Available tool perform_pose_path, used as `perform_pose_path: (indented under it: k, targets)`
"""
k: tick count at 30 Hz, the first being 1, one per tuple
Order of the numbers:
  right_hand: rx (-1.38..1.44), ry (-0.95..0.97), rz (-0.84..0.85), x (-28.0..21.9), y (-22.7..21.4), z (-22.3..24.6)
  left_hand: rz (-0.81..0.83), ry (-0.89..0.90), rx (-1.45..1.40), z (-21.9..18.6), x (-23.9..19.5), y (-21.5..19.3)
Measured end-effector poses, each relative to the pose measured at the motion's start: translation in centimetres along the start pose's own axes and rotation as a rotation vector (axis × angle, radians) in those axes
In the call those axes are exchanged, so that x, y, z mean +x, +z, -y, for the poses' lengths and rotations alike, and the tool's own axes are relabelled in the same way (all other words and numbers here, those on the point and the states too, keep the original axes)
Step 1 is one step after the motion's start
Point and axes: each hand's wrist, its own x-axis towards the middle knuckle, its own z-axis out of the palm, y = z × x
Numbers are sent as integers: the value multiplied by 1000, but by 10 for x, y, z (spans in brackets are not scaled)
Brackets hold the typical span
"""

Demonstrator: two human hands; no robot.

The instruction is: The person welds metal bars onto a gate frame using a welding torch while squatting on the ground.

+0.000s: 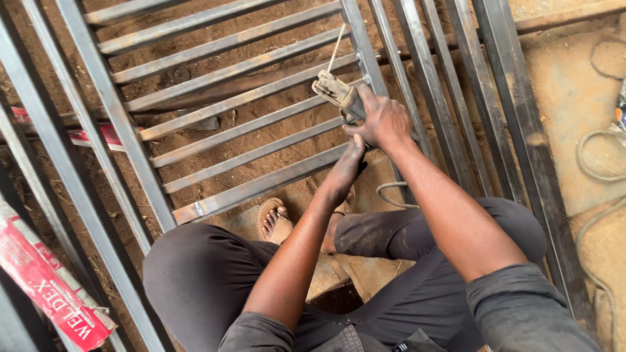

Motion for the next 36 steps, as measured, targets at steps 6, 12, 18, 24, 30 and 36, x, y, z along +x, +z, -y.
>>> perform_pose_path:
  k: [6, 12, 18, 24, 30, 36]
  targets:
    - [26, 53, 42, 4, 4, -9, -11, 34, 49, 6, 15, 2]
    - [36, 12, -29, 3, 4, -15, -11, 37, 31, 6, 19, 6]
    - [25, -32, -56, -10, -6, -15, -21, 25, 20, 15, 19, 8]
    - [12, 9, 14, -4, 2, -15, -21, -16, 98, 10, 16, 7]
    - [70, 0, 10, -3, 9, -23, -22, -53, 117, 4, 17, 12]
    - [35, 45, 75, -7, -4, -16, -103, -108, 129, 14, 22, 10]
